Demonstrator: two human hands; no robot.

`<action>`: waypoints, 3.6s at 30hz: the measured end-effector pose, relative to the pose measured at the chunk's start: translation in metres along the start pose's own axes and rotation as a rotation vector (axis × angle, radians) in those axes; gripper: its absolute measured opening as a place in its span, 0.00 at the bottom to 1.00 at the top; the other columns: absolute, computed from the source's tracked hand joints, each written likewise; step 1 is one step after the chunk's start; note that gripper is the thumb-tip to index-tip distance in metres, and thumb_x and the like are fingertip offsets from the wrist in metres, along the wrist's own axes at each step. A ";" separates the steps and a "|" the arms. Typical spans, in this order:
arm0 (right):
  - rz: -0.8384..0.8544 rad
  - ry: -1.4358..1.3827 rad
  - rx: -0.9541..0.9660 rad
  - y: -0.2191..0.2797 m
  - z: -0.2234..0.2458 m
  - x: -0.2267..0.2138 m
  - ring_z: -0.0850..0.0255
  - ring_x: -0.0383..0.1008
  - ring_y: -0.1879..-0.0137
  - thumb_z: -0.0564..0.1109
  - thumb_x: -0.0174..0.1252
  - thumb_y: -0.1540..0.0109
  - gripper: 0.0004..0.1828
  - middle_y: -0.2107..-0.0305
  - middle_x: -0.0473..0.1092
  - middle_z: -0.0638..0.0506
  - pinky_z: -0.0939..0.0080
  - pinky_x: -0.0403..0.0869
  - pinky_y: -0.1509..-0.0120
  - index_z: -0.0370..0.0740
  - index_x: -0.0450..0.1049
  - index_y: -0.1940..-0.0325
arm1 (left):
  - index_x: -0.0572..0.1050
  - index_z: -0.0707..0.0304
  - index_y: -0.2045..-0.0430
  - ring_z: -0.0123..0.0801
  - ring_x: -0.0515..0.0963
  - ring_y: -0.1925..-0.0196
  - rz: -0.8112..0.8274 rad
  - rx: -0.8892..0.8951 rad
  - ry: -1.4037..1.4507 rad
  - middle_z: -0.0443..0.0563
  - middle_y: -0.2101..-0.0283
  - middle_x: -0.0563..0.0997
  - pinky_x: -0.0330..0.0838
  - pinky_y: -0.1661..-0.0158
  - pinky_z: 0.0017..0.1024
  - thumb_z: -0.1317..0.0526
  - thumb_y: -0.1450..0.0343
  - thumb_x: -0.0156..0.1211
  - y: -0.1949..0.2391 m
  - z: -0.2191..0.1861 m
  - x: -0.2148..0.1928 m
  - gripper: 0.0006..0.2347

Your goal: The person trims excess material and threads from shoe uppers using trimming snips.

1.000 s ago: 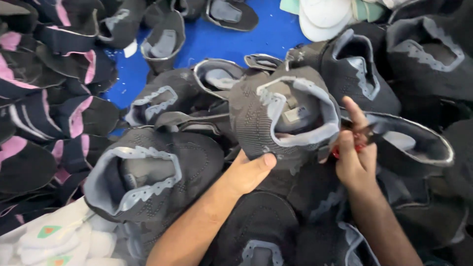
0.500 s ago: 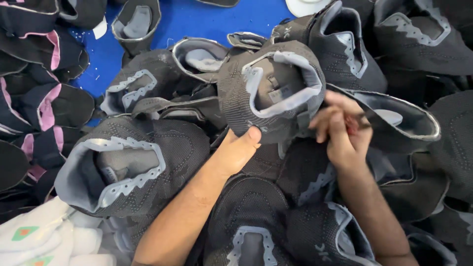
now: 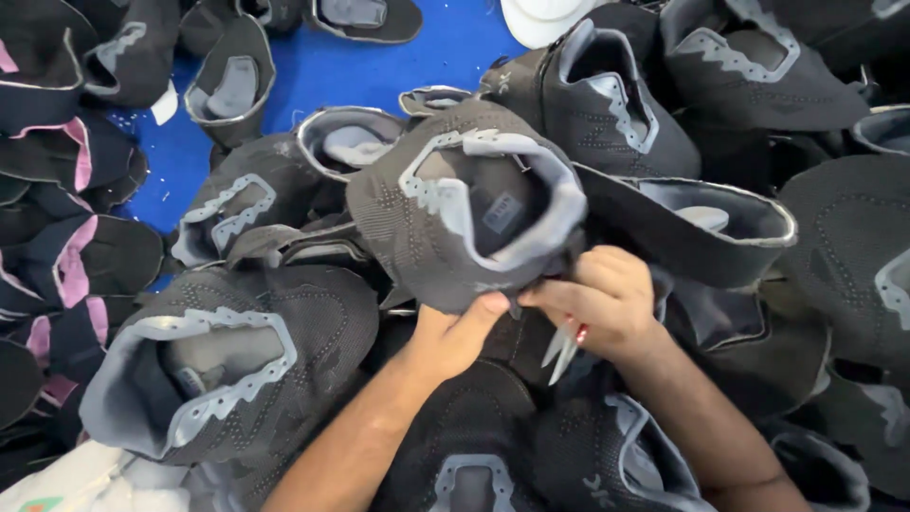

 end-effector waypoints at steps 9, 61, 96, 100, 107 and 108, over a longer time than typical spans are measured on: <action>0.255 -0.203 0.243 0.001 -0.010 0.034 0.57 0.67 0.79 0.47 0.74 0.50 0.10 0.84 0.63 0.53 0.56 0.65 0.74 0.46 0.81 0.68 | 0.71 0.71 0.46 0.47 0.85 0.50 -0.233 -0.271 0.716 0.57 0.49 0.81 0.80 0.48 0.44 0.56 0.21 0.56 -0.015 0.022 -0.017 0.16; 0.288 -0.904 0.843 0.063 -0.062 0.069 0.71 0.69 0.65 0.43 0.47 0.33 0.13 0.72 0.72 0.58 0.70 0.70 0.58 0.35 0.75 0.51 | 0.83 0.58 0.65 0.46 0.82 0.51 -0.294 0.131 -0.677 0.54 0.54 0.81 0.74 0.51 0.40 0.59 0.38 0.78 -0.035 -0.121 -0.017 0.12; -0.033 -0.036 0.508 0.024 -0.048 -0.001 0.56 0.70 0.71 0.47 0.73 0.44 0.21 0.74 0.68 0.48 0.59 0.69 0.65 0.34 0.71 0.59 | 0.72 0.63 0.58 0.36 0.79 0.50 -0.197 0.209 -0.066 0.58 0.51 0.84 0.74 0.46 0.29 0.71 0.23 0.60 -0.020 -0.087 -0.013 0.04; -0.054 0.044 0.303 0.017 -0.031 -0.005 0.51 0.71 0.70 0.49 0.76 0.47 0.24 0.73 0.69 0.46 0.55 0.70 0.63 0.34 0.70 0.59 | 0.73 0.62 0.59 0.37 0.77 0.50 -0.181 0.167 -0.041 0.57 0.52 0.84 0.72 0.47 0.29 0.71 0.23 0.60 -0.020 -0.084 -0.011 0.04; -0.106 -0.017 0.364 0.025 -0.039 -0.007 0.56 0.69 0.74 0.48 0.75 0.46 0.22 0.77 0.68 0.48 0.59 0.68 0.68 0.35 0.70 0.63 | 0.74 0.59 0.59 0.34 0.75 0.53 -0.102 0.212 -0.127 0.52 0.51 0.85 0.70 0.48 0.29 0.69 0.23 0.62 -0.021 -0.089 -0.003 0.05; -0.111 -0.021 0.350 0.027 -0.039 -0.007 0.56 0.68 0.74 0.47 0.75 0.47 0.21 0.77 0.67 0.48 0.58 0.67 0.68 0.36 0.69 0.65 | 0.74 0.59 0.58 0.34 0.75 0.53 -0.093 0.200 -0.127 0.51 0.51 0.85 0.70 0.47 0.29 0.69 0.24 0.61 -0.020 -0.089 -0.002 0.05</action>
Point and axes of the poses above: each hand's wrist, its own y-axis away from the middle knuckle, its own x-axis out of the palm, z = x × y, the point moved 9 cm from there along -y, towards the middle knuckle
